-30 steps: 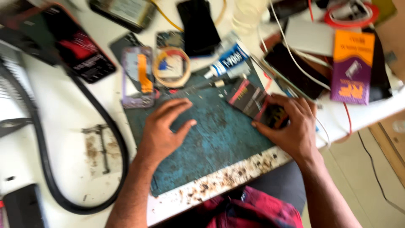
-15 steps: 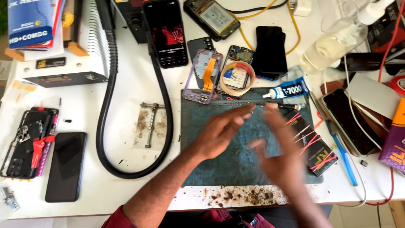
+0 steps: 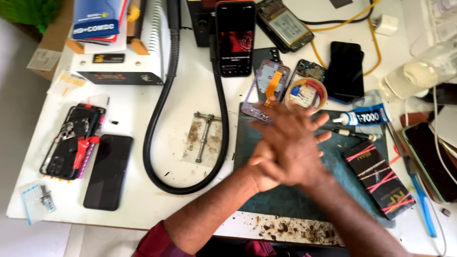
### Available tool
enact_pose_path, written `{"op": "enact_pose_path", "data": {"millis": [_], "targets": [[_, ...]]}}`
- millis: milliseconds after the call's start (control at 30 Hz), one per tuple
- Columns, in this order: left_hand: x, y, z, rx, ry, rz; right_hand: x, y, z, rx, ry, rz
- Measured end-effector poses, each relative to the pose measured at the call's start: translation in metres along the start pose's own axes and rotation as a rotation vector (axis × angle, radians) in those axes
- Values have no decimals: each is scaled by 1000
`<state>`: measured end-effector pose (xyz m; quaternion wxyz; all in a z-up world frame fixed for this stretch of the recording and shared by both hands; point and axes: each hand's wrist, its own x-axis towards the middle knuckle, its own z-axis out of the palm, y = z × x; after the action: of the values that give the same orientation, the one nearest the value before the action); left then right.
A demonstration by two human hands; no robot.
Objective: The person wraps rubber bands around a pink smartphone and then uses a white handheld tool to apply a substance along the edges of a disassembled phone chassis.
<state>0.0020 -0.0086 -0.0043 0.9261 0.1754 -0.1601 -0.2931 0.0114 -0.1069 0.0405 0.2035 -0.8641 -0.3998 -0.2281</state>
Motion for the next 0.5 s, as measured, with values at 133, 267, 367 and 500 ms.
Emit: {"op": "enact_pose_path", "data": {"millis": [133,267,367,500], "targets": [[1,-11,-5,186,181,-127,-5,33,-16,0,75,80],[8,-10,-7,672,209,-177,-14,56,-26,66,160,222],[-4,-2,0,1456,182,-110,-20,61,-25,97,164,321],[-5,6,9,1701,121,97,-17,59,-25,-72,164,343]]}}
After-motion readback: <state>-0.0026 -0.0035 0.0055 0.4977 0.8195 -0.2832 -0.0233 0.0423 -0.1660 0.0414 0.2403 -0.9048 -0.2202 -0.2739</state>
